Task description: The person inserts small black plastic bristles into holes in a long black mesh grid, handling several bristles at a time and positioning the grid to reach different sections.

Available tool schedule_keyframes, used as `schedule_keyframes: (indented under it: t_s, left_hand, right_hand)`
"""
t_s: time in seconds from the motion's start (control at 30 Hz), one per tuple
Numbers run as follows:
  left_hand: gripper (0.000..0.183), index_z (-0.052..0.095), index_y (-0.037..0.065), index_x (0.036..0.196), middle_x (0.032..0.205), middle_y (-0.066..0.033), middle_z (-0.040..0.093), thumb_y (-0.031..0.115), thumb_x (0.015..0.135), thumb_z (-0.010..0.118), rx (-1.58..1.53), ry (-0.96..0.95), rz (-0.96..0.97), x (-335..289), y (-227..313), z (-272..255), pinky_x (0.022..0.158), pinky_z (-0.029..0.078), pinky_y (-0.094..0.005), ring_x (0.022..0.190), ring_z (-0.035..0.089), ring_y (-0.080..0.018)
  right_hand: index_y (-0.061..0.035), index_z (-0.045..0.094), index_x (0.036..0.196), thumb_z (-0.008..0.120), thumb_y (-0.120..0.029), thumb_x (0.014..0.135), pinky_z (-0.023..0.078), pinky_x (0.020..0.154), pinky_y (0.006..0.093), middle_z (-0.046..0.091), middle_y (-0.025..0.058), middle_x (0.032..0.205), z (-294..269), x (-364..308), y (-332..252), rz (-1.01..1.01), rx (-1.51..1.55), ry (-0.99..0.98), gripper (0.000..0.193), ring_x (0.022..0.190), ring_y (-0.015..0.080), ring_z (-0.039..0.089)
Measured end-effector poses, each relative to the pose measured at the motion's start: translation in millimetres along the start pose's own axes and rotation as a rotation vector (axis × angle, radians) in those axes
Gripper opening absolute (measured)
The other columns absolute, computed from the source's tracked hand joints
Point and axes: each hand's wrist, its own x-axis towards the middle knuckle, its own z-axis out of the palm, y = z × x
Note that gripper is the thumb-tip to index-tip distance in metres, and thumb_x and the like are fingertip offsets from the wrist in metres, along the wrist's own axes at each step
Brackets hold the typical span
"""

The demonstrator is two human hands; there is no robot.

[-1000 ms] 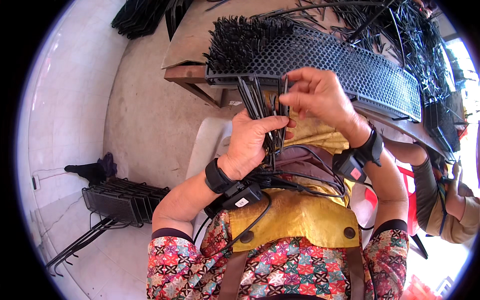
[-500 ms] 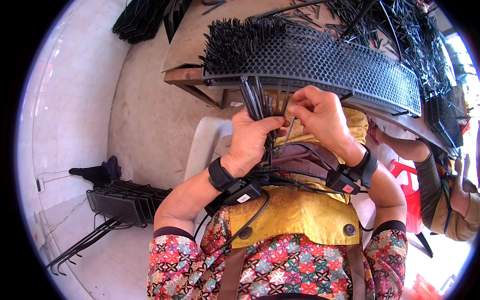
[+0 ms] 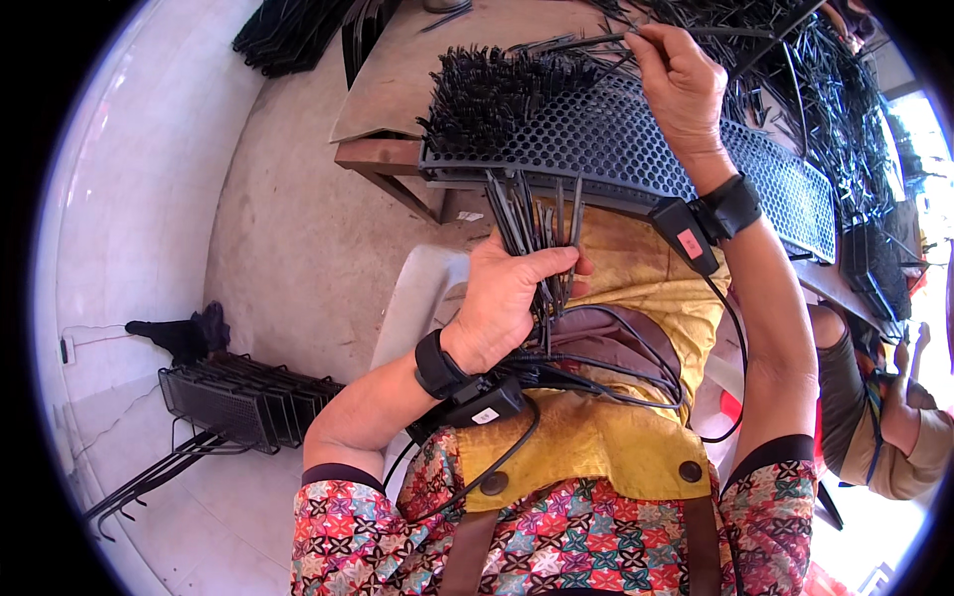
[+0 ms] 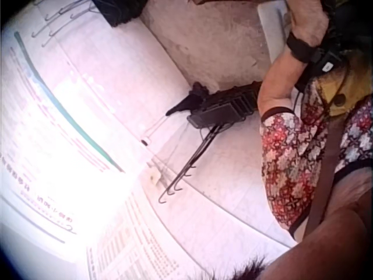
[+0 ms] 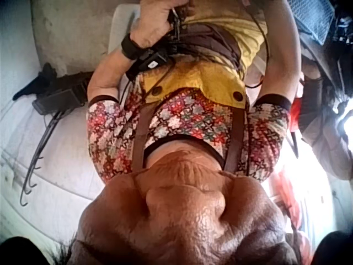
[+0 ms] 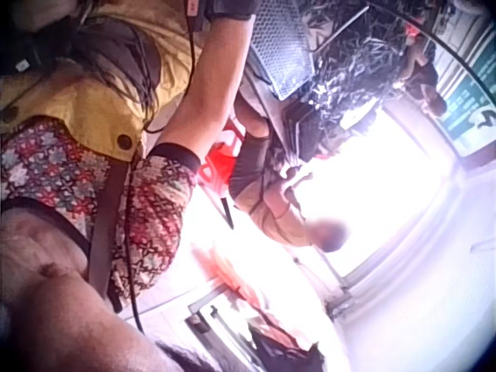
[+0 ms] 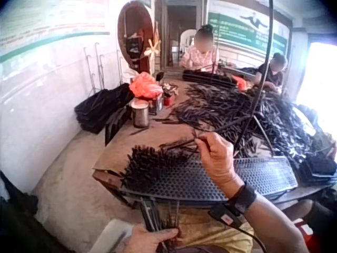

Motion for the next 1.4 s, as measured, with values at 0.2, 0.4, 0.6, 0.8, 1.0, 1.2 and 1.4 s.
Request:
schedule_keyframes:
  t_s: [0.2, 0.4, 0.6, 0.8, 1.0, 1.2, 1.4]
  left_hand:
    - [0.018, 0.055, -0.003, 0.096, 0.087, -0.013, 0.061, -0.003, 0.079, 0.061, -0.015, -0.025, -0.019, -0.1, 2.3, -3.3, 0.066, 0.057, -0.0384, 0.079, 0.063, -0.0247]
    - [0.018, 0.056, -0.003, 0.096, 0.087, -0.0119, 0.061, -0.003, 0.078, 0.061, -0.006, -0.035, -0.03, 2.0, 3.0, -3.3, 0.065, 0.057, -0.0372, 0.078, 0.063, -0.0243]
    - [0.019, 0.056, -0.002, 0.096, 0.086, -0.0107, 0.062, -0.002, 0.078, 0.062, -0.007, -0.061, -0.023, 0.7, -3.0, -12.1, 0.063, 0.056, -0.0345, 0.076, 0.064, -0.0219]
    - [0.019, 0.057, 0.001, 0.096, 0.086, -0.0083, 0.062, -0.001, 0.078, 0.063, 0.088, -0.131, -0.018, -3.8, -2.3, 3.2, 0.057, 0.055, -0.0308, 0.07, 0.064, -0.0185]
    - [0.015, 0.056, -0.001, 0.096, 0.09, -0.0116, 0.063, 0.001, 0.082, 0.06, 0.016, -0.087, -0.042, -2.0, -6.3, 4.5, 0.059, 0.055, -0.0334, 0.076, 0.064, -0.0221]
    - [0.017, 0.055, 0.0, 0.1, 0.096, -0.0157, 0.062, 0.011, 0.087, 0.057, -0.04, -0.035, -0.012, 7.4, -5.7, -15.0, 0.078, 0.053, -0.0414, 0.09, 0.062, -0.027]
    - [0.019, 0.058, -0.002, 0.097, 0.092, -0.0124, 0.063, 0.015, 0.089, 0.055, -0.089, -0.112, -0.037, 1.6, 1.6, 4.8, 0.074, 0.053, -0.0327, 0.083, 0.063, -0.0223]
  right_hand:
    - [-0.004, 0.058, 0.08, 0.062, -0.006, 0.077, 0.048, 0.063, 0.0389, 0.059, 0.0121, 0.073, 23.1, -9.0, 11.3, -0.264, -0.041, -0.162, 0.005, 0.07, 0.0327, 0.058]
    - [-0.0019, 0.061, 0.091, 0.061, -0.015, 0.082, 0.048, 0.059, 0.0369, 0.058, 0.0139, 0.069, 10.6, -13.5, -11.3, -0.253, -0.168, -0.302, 0.016, 0.065, 0.0292, 0.059]
    - [0.0054, 0.059, 0.103, 0.07, -0.019, 0.078, 0.046, 0.056, 0.0239, 0.063, 0.006, 0.068, -31.2, -40.0, -74.1, 0.751, 0.583, -0.78, 0.037, 0.061, 0.0074, 0.055]
    - [0.0035, 0.059, 0.082, 0.067, -0.007, 0.077, 0.042, 0.039, 0.0199, 0.058, 0.0036, 0.062, -57.8, -53.6, -73.3, 1.003, 0.767, -0.918, 0.014, 0.049, 0.0063, 0.054]
    - [0.0044, 0.059, 0.08, 0.065, -0.002, 0.078, 0.045, 0.038, 0.0197, 0.059, 0.0052, 0.061, -74.6, -62.8, -73.9, 1.106, 0.807, -0.773, 0.009, 0.048, 0.0084, 0.057]
    - [0.0018, 0.06, 0.083, 0.067, -0.003, 0.077, 0.045, 0.044, 0.0214, 0.06, 0.008, 0.067, -91.2, -64.0, -78.3, 0.724, 0.412, -0.218, 0.01, 0.053, 0.0089, 0.056]
    - [0.0066, 0.057, 0.091, 0.065, -0.007, 0.059, 0.05, 0.07, 0.0433, 0.054, 0.0229, 0.096, -95.5, -86.4, -110.9, -0.427, 0.177, -0.559, 0.035, 0.084, 0.0369, 0.056]
